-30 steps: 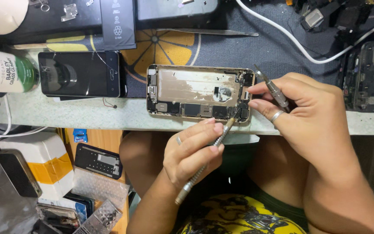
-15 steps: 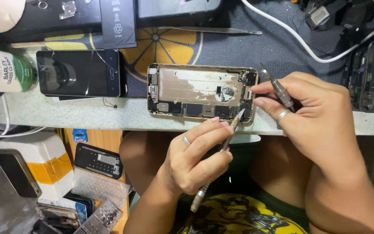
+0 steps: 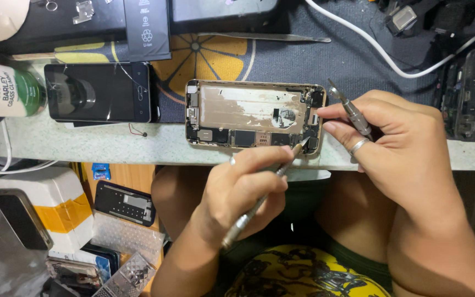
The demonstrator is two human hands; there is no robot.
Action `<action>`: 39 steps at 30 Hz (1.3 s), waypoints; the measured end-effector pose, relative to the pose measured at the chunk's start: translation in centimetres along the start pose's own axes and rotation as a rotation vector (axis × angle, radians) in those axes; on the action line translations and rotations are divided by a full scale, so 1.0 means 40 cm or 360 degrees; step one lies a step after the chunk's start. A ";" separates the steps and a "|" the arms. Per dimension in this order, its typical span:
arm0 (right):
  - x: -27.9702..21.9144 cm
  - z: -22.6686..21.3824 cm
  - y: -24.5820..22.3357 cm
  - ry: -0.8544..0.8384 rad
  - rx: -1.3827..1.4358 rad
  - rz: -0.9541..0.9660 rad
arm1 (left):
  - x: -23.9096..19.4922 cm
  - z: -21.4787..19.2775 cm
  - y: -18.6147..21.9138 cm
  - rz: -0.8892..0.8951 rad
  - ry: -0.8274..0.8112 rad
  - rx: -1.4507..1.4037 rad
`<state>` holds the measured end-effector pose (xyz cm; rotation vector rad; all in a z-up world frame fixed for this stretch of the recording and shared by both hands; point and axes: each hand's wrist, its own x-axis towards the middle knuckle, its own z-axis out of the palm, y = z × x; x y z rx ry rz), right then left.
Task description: The person uses a screwdriver and tweezers to remove screws and small components from the back of a disassembled smartphone. They carefully lift and reposition internal parts while working on the device's chassis.
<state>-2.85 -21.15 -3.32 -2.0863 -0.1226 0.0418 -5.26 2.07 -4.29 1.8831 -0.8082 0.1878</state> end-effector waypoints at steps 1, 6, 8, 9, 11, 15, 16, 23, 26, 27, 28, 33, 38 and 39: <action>0.000 0.000 0.000 -0.0001 0.0000 0.0009 | 0.003 -0.004 0.002 -0.0024 -0.0020 -0.0010; 0.004 0.000 0.007 0.0009 -0.0032 -0.0052 | 0.029 -0.015 0.013 -0.0135 -0.0079 -0.0087; 0.001 0.001 0.012 0.0006 -0.0016 -0.0045 | 0.030 -0.023 0.018 -0.0341 -0.0278 -0.0229; -0.001 0.000 0.013 0.0002 0.0005 -0.0030 | 0.027 -0.027 0.020 -0.0446 -0.0378 -0.0305; -0.002 0.002 0.012 -0.0005 0.0003 -0.0008 | 0.027 -0.021 0.013 0.0049 -0.0325 0.0056; 0.001 0.001 0.013 0.0006 -0.0008 -0.0040 | 0.022 0.002 -0.003 0.0433 -0.0241 0.0382; -0.001 0.001 0.015 0.0005 0.0013 -0.0060 | 0.015 0.007 -0.006 0.0449 -0.0229 0.0387; 0.003 0.000 0.010 -0.0040 -0.0077 -0.0086 | -0.015 0.012 -0.032 0.0384 -0.0155 0.0151; 0.004 -0.001 0.009 -0.0050 -0.0077 -0.0100 | -0.025 0.025 -0.031 0.0232 0.0040 0.0052; 0.004 0.000 0.009 -0.0048 -0.0074 -0.0105 | -0.030 0.029 -0.028 0.0166 0.0127 0.0048; 0.004 0.000 0.009 -0.0046 -0.0070 -0.0109 | -0.034 0.031 -0.027 0.0141 0.0166 0.0016; 0.006 -0.001 0.009 -0.0048 -0.0108 -0.0111 | -0.053 0.038 -0.022 0.0063 0.0278 -0.0090; 0.004 0.000 0.008 -0.0048 -0.0115 -0.0103 | -0.064 0.049 -0.023 0.0044 0.0330 -0.0122; 0.004 0.001 0.009 -0.0045 -0.0114 -0.0108 | -0.066 0.051 -0.024 0.0044 0.0345 -0.0131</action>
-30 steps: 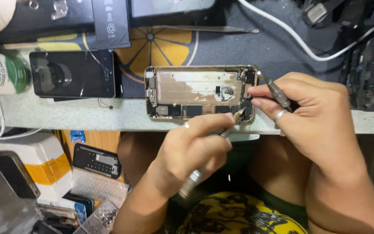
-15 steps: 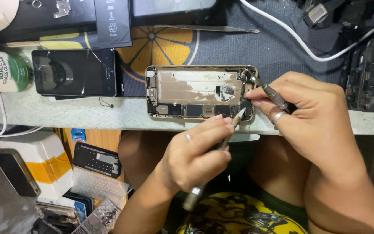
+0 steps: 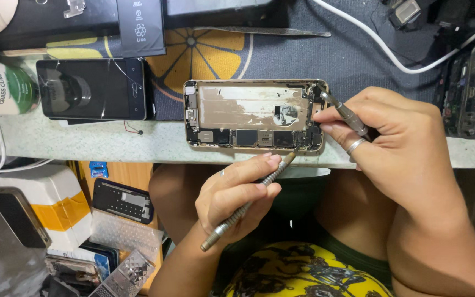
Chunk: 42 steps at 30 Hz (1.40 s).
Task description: The person uses a screwdriver and tweezers to remove screws and small components from the back of a disassembled smartphone. They carefully lift and reposition internal parts while working on the device's chassis.
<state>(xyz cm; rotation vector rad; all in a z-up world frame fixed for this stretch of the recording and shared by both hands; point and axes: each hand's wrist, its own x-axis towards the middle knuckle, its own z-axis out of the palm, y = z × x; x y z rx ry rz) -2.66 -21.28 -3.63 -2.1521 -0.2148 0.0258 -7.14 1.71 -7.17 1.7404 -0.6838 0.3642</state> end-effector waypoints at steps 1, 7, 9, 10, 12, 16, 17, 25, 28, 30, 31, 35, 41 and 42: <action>-0.001 0.000 0.000 0.0001 0.0002 -0.0005 | -0.002 -0.001 0.000 -0.0005 -0.0003 0.0011; -0.002 0.001 -0.001 0.0004 0.0016 0.0009 | -0.006 -0.004 0.000 0.0084 0.0013 0.0052; -0.003 0.001 0.002 0.0002 0.0035 0.0012 | -0.008 -0.002 0.000 0.0149 0.0016 0.0056; -0.003 0.001 0.004 0.0002 0.0044 0.0015 | -0.009 -0.001 -0.001 0.0175 -0.0022 0.0096; -0.005 -0.002 0.005 -0.0011 0.0030 -0.0003 | -0.015 0.001 0.001 0.0220 -0.0090 0.0193; -0.002 -0.004 0.004 -0.0030 -0.0004 -0.0019 | -0.020 0.008 -0.006 0.0336 -0.0086 0.0249; -0.003 -0.005 0.005 -0.0030 0.0011 -0.0022 | -0.021 0.010 -0.005 0.0340 -0.0082 0.0247; -0.005 -0.012 0.017 -0.0112 0.0048 -0.0026 | -0.035 0.030 -0.013 0.0509 -0.0030 0.0351; -0.002 -0.021 0.022 -0.0189 0.0132 -0.0026 | -0.034 0.037 -0.013 0.0591 -0.0022 0.0380; -0.006 -0.018 0.020 -0.0193 0.0198 0.0042 | -0.029 0.043 -0.013 0.0628 0.0000 0.0395; -0.005 -0.018 0.018 -0.0193 0.0227 0.0072 | -0.025 0.043 -0.012 0.0610 -0.0007 0.0405; -0.009 -0.016 0.012 -0.0201 0.0133 0.0254 | -0.018 0.035 0.000 0.0569 -0.0039 0.0452; -0.008 -0.014 0.008 -0.0177 0.0112 0.0110 | -0.014 0.037 0.009 0.0542 -0.0009 0.0515; -0.008 -0.013 0.006 -0.0178 0.0132 0.0163 | -0.015 0.039 0.009 0.0538 0.0002 0.0530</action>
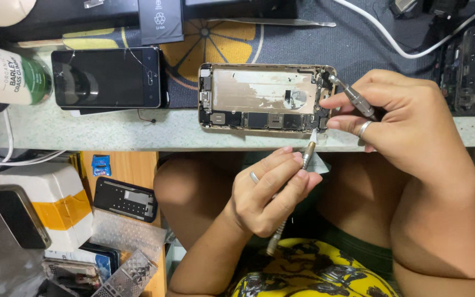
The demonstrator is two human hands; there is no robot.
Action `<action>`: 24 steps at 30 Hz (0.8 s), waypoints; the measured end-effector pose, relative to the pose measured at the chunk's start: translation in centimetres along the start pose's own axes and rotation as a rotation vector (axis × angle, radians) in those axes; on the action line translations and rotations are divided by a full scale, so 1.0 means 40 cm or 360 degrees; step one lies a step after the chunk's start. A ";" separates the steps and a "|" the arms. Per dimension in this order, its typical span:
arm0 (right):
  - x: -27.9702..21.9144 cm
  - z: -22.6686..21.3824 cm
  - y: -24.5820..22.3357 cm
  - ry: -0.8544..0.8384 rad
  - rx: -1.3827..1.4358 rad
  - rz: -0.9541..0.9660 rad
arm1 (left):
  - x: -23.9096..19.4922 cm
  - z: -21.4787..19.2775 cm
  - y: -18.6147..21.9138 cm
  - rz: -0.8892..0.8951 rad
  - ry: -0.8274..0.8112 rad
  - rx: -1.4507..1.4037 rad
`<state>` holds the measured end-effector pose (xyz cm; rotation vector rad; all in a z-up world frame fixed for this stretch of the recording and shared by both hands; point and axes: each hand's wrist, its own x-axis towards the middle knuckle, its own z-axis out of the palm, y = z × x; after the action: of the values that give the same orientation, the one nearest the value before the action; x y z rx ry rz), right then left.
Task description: The person uses a screwdriver and tweezers to remove screws and small components from the back of a disassembled smartphone. They carefully lift and reposition internal parts while working on the device's chassis.
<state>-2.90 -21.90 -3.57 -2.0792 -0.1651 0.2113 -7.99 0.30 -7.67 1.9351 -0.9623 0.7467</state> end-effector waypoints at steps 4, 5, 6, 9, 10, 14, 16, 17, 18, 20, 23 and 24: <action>0.002 0.000 -0.005 -0.0009 0.0030 0.0093 | -0.006 0.013 -0.006 0.0130 0.0026 0.0071; 0.003 0.000 -0.006 -0.0011 0.0024 0.0085 | -0.009 0.016 -0.007 0.0154 0.0020 0.0098; 0.005 0.000 -0.007 -0.0013 0.0017 0.0076 | -0.011 0.018 -0.007 0.0179 0.0015 0.0125; 0.006 0.001 -0.008 -0.0010 -0.0003 0.0099 | -0.020 0.024 -0.006 0.0208 0.0001 0.0171; 0.006 0.001 -0.008 -0.0007 -0.0010 0.0115 | -0.022 0.026 -0.007 0.0221 -0.0005 0.0174; 0.006 0.000 -0.010 -0.0001 -0.0054 0.0056 | -0.029 0.024 -0.015 0.0262 -0.0023 0.0172; 0.007 0.001 -0.011 -0.0003 -0.0047 0.0104 | -0.027 0.024 -0.024 0.0269 -0.0001 0.0149; 0.007 0.001 -0.011 -0.0003 -0.0028 0.0097 | -0.025 0.023 -0.026 0.0262 0.0022 0.0131; 0.007 0.001 -0.011 -0.0003 -0.0009 0.0090 | -0.023 0.021 -0.026 0.0255 0.0044 0.0113; 0.006 -0.001 -0.009 -0.0011 0.0014 0.0089 | -0.018 0.013 -0.020 0.0048 0.0069 -0.0092; 0.007 -0.004 -0.005 -0.0020 0.0012 0.0074 | -0.006 -0.010 -0.002 -0.0282 0.0056 -0.0252; 0.007 -0.005 -0.002 -0.0016 -0.0003 0.0052 | -0.001 -0.019 0.003 -0.0398 0.0043 -0.0280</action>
<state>-2.57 -21.97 -3.40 -2.0838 -0.1375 0.2419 -8.23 0.92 -7.30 1.8428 -0.7264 0.5248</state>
